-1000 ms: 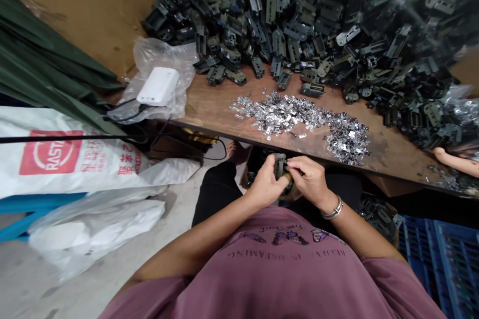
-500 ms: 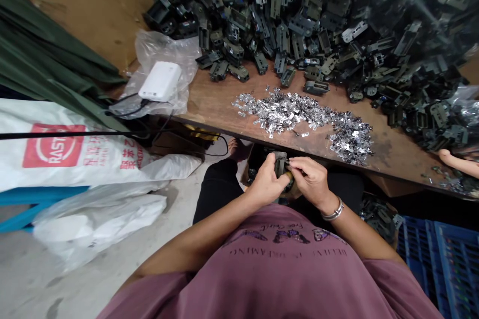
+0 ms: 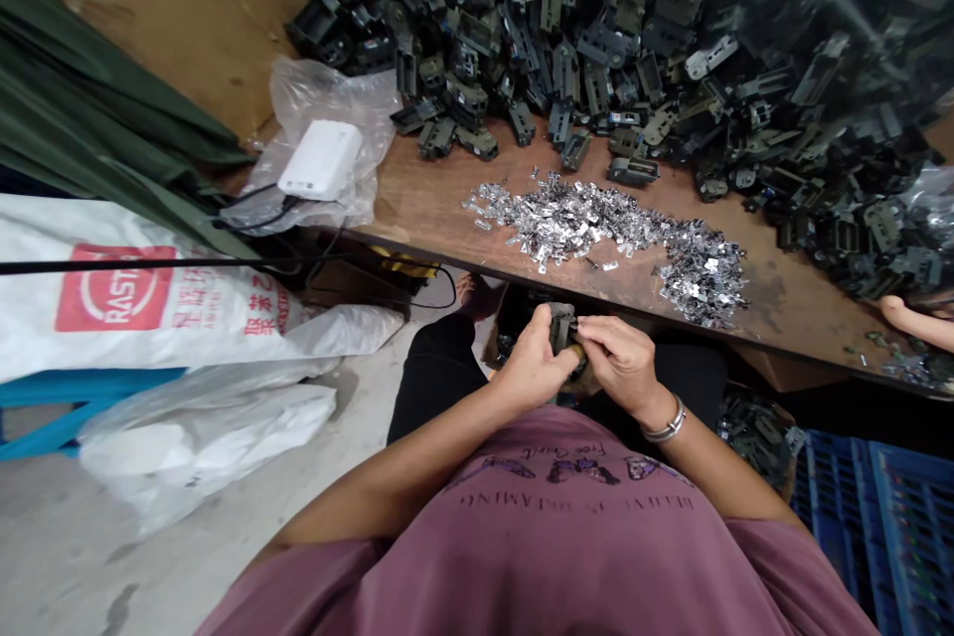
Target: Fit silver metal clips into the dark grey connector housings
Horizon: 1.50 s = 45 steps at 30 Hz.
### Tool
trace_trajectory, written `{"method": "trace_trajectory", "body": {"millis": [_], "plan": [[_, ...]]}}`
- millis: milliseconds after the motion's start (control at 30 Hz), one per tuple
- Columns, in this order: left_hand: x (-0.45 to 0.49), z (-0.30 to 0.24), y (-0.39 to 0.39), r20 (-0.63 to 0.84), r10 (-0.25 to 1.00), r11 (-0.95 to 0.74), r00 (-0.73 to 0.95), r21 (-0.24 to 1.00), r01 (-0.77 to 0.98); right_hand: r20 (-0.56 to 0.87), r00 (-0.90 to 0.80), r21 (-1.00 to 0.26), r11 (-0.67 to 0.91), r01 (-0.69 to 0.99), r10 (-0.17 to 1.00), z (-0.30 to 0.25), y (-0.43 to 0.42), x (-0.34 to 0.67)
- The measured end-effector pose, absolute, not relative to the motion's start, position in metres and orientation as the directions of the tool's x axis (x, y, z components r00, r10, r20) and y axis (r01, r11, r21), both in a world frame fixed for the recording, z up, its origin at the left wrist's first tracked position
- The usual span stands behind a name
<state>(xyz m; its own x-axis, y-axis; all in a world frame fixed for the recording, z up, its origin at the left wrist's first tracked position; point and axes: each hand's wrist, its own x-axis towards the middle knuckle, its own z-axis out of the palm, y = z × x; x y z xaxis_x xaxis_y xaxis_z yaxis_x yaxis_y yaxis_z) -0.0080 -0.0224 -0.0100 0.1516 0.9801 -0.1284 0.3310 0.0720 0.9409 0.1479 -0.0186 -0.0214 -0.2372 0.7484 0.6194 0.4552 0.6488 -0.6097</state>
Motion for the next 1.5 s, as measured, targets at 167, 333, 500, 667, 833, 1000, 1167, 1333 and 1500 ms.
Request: {"method": "trace_trajectory", "body": {"millis": [167,333,500,667,833,1000,1167,1333,1500], "plan": [[-0.008,-0.010,-0.023,-0.133,0.979,0.073,0.156,0.937,0.341,0.625,-0.209,-0.618,0.640,0.456,0.752,-0.021,-0.020,0.146],[-0.008,-0.013,-0.024,-0.138,0.980,0.086,0.145,0.943,0.320,0.628,-0.185,-0.648,0.639,0.416,0.756,-0.022,-0.021,0.146],[-0.007,-0.014,-0.024,-0.156,0.974,0.109,0.163,0.957,0.269,0.601,-0.163,-0.671,0.605,0.430,0.783,-0.024,-0.021,0.146],[-0.008,-0.010,-0.025,-0.162,0.973,0.096,0.163,0.930,0.354,0.594,-0.169,-0.666,0.599,0.444,0.786,-0.024,-0.023,0.145],[-0.009,-0.006,-0.025,-0.129,0.975,0.042,0.181,0.906,0.420,0.572,-0.178,-0.662,0.579,0.476,0.801,-0.025,-0.025,0.146],[-0.011,-0.004,-0.025,-0.149,0.972,0.049,0.184,0.886,0.460,0.574,-0.193,-0.640,0.583,0.500,0.796,-0.025,-0.027,0.146],[-0.012,-0.005,-0.025,-0.232,0.954,0.148,0.188,0.914,0.378,0.564,-0.167,-0.671,0.566,0.479,0.809,-0.023,-0.031,0.145],[-0.011,-0.005,-0.022,-0.370,0.893,0.403,0.258,0.911,-0.087,0.351,0.074,-0.910,0.322,0.261,0.933,-0.029,-0.031,0.151],[-0.008,-0.001,-0.021,-0.450,0.833,0.530,0.321,0.815,-0.234,0.249,0.109,-0.963,0.233,0.138,0.962,-0.029,-0.030,0.154]]}}
